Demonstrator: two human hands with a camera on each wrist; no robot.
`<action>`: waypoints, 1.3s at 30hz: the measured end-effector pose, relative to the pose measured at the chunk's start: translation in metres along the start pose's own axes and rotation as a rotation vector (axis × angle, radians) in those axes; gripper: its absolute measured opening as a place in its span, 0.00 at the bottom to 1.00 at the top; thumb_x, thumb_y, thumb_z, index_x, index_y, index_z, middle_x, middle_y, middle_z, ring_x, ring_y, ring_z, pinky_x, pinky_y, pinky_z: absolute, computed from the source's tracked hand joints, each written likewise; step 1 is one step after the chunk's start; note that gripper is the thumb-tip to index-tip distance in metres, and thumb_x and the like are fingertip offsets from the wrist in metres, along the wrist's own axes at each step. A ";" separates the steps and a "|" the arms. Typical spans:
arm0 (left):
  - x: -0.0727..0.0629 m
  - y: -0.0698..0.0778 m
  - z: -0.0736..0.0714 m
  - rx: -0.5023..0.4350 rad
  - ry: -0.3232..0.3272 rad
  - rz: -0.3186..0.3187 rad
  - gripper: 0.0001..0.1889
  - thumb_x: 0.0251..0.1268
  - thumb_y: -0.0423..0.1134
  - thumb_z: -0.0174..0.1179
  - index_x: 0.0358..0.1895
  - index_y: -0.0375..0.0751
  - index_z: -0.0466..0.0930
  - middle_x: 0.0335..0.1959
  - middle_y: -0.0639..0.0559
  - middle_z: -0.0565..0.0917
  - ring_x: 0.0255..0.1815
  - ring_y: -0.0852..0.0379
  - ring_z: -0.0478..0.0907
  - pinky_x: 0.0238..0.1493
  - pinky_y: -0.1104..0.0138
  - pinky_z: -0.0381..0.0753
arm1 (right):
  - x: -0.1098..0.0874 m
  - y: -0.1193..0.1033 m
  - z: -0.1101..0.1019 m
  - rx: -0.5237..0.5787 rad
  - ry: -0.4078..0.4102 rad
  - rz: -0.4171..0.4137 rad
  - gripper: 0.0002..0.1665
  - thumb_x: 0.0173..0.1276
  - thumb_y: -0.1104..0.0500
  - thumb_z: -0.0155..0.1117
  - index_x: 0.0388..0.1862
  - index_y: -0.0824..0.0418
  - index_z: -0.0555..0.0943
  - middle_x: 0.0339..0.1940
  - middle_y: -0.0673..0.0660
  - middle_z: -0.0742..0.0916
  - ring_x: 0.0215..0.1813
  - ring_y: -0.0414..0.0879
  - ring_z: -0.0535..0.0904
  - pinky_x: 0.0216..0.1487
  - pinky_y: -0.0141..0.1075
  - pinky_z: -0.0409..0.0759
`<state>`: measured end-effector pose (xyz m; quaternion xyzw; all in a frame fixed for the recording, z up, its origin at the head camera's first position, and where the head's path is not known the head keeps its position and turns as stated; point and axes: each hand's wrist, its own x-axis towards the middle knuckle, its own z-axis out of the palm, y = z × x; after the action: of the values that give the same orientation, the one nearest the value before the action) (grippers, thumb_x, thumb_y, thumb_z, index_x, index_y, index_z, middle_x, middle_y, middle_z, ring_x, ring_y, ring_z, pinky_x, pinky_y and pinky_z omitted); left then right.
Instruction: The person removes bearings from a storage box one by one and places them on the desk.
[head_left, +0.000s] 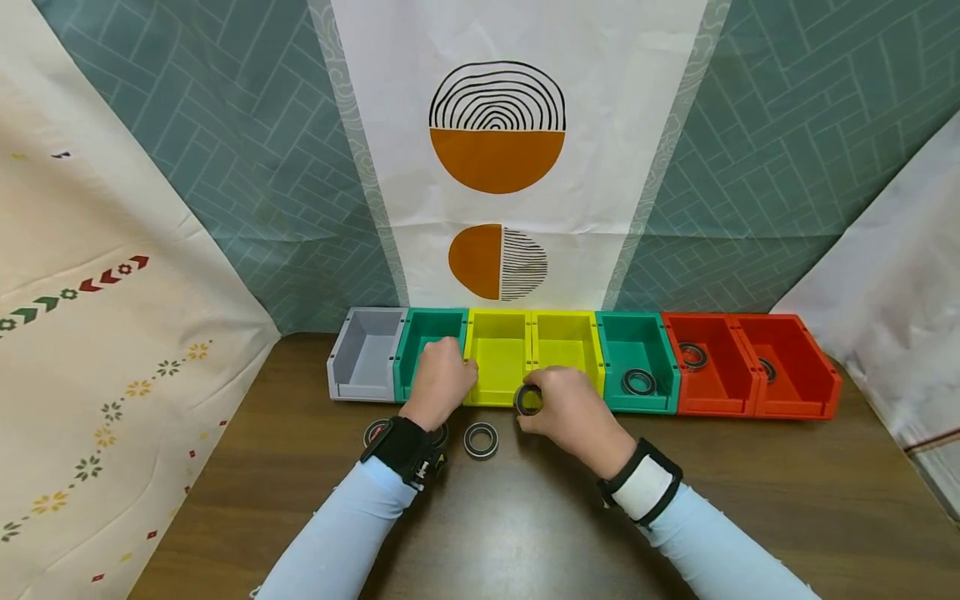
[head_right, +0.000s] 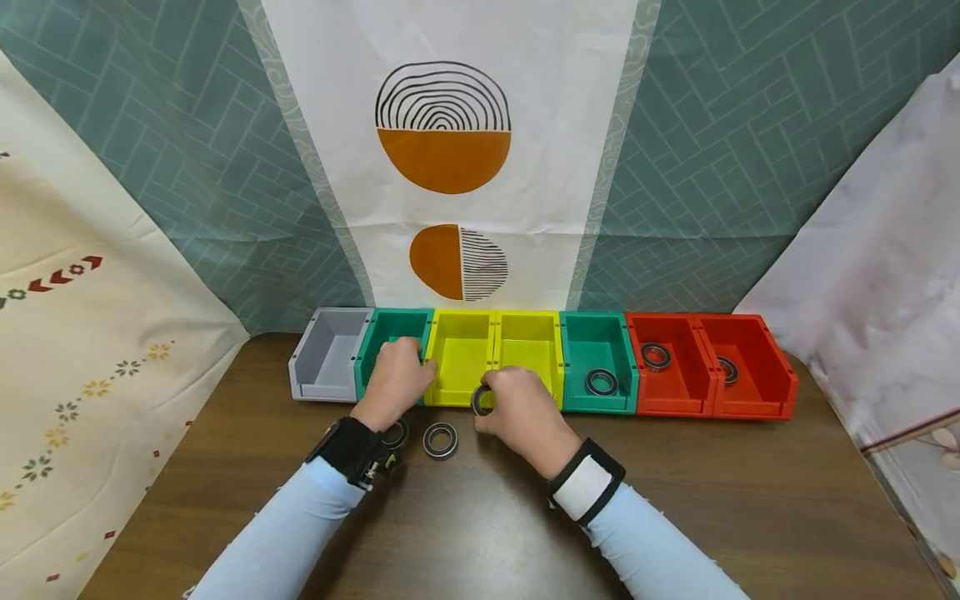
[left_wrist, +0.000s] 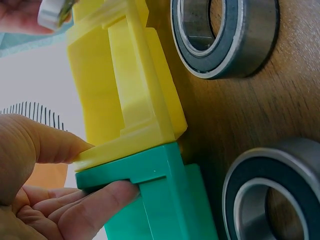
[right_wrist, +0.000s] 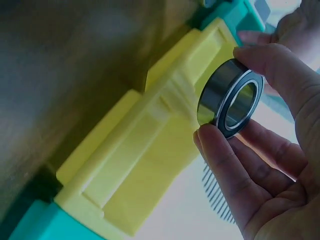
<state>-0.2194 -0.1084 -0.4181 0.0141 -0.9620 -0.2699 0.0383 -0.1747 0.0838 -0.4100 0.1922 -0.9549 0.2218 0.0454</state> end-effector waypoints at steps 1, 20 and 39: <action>0.000 0.000 0.000 0.003 0.003 0.001 0.09 0.59 0.39 0.57 0.27 0.36 0.74 0.17 0.47 0.75 0.14 0.56 0.73 0.13 0.72 0.70 | 0.000 -0.001 0.002 -0.006 -0.016 -0.006 0.29 0.38 0.52 0.81 0.41 0.59 0.84 0.32 0.51 0.86 0.29 0.40 0.75 0.37 0.32 0.81; 0.001 0.001 -0.001 0.007 -0.029 -0.035 0.09 0.60 0.39 0.56 0.32 0.34 0.75 0.21 0.46 0.77 0.18 0.55 0.75 0.16 0.72 0.72 | -0.007 0.004 0.021 -0.020 -0.298 -0.094 0.24 0.40 0.54 0.79 0.40 0.58 0.84 0.27 0.48 0.84 0.26 0.39 0.73 0.30 0.28 0.74; 0.000 0.002 -0.001 0.013 -0.021 -0.032 0.09 0.59 0.39 0.57 0.31 0.34 0.75 0.20 0.47 0.76 0.18 0.55 0.75 0.16 0.71 0.72 | -0.013 0.002 0.025 -0.053 -0.345 -0.144 0.20 0.44 0.53 0.78 0.37 0.58 0.84 0.26 0.48 0.83 0.26 0.38 0.73 0.31 0.29 0.76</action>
<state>-0.2196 -0.1076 -0.4165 0.0270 -0.9637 -0.2644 0.0240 -0.1639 0.0789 -0.4357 0.2940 -0.9378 0.1563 -0.0984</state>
